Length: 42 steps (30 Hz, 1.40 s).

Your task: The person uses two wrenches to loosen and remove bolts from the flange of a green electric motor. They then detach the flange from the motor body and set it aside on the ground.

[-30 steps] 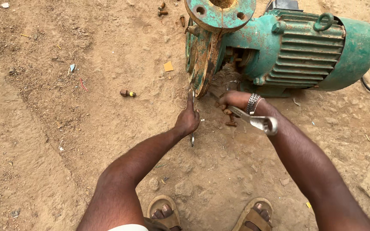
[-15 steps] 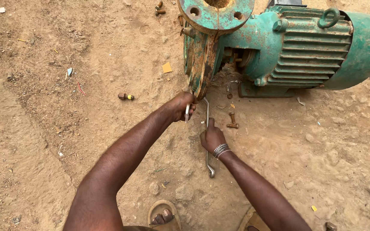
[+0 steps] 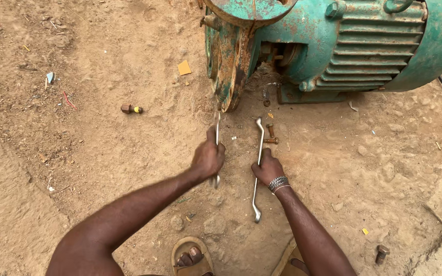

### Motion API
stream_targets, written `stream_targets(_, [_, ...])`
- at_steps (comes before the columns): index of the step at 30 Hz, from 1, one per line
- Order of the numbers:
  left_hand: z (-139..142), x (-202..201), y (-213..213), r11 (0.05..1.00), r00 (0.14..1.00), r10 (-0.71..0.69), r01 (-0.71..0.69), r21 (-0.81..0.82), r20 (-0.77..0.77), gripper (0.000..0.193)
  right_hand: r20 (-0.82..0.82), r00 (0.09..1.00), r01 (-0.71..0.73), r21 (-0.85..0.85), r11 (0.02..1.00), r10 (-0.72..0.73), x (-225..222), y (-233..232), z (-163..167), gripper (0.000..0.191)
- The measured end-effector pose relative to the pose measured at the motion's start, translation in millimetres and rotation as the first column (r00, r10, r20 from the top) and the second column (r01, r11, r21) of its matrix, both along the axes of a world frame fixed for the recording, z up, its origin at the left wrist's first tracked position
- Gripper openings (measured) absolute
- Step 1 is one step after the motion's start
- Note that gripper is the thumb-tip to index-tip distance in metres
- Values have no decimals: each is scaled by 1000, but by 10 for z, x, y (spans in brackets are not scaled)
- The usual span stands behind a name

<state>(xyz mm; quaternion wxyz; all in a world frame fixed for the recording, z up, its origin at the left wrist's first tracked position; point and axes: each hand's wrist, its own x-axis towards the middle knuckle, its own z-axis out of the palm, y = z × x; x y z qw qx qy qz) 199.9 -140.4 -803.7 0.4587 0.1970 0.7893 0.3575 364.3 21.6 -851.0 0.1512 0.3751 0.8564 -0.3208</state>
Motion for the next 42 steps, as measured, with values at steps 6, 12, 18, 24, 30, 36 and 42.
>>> stream_targets(6, [-171, 461, -276, 905, 904, -424, 422, 53, 45, 49, -67, 990, 130, 33, 991, -128, -182, 104, 423, 46])
stream_targets(12, [-287, -697, 318, 913, 948, 249, -162, 374, -198, 36, -66, 844, 385, -618, 686, -533, -1259, 160, 743, 27])
stream_targets(18, [139, -883, 212, 897, 928, 138, 31, 440, -346, 55, 21, 895, 330, -706, 627, -446, -1896, -6, 856, 30])
stream_targets(24, [250, -1071, 227, 957, 937, 83, 20, 290, -340, 31, -27, 934, 201, -785, 586, -357, -1865, 128, 876, 17])
stream_targets(30, [153, -878, 316, 947, 891, 156, -12, 322, -425, 26, -97, 897, 148, -854, 499, -432, -1753, 232, 701, 19])
stream_targets(36, [167, -789, 432, 935, 833, 262, -93, 342, -488, 26, -472, 811, -102, -697, 710, -346, -1689, 179, 487, 22])
stream_targets(42, [184, -690, 604, 931, 791, 344, -219, 290, -507, 27, -845, 524, -172, 17, 985, 106, -1625, 182, 458, 28])
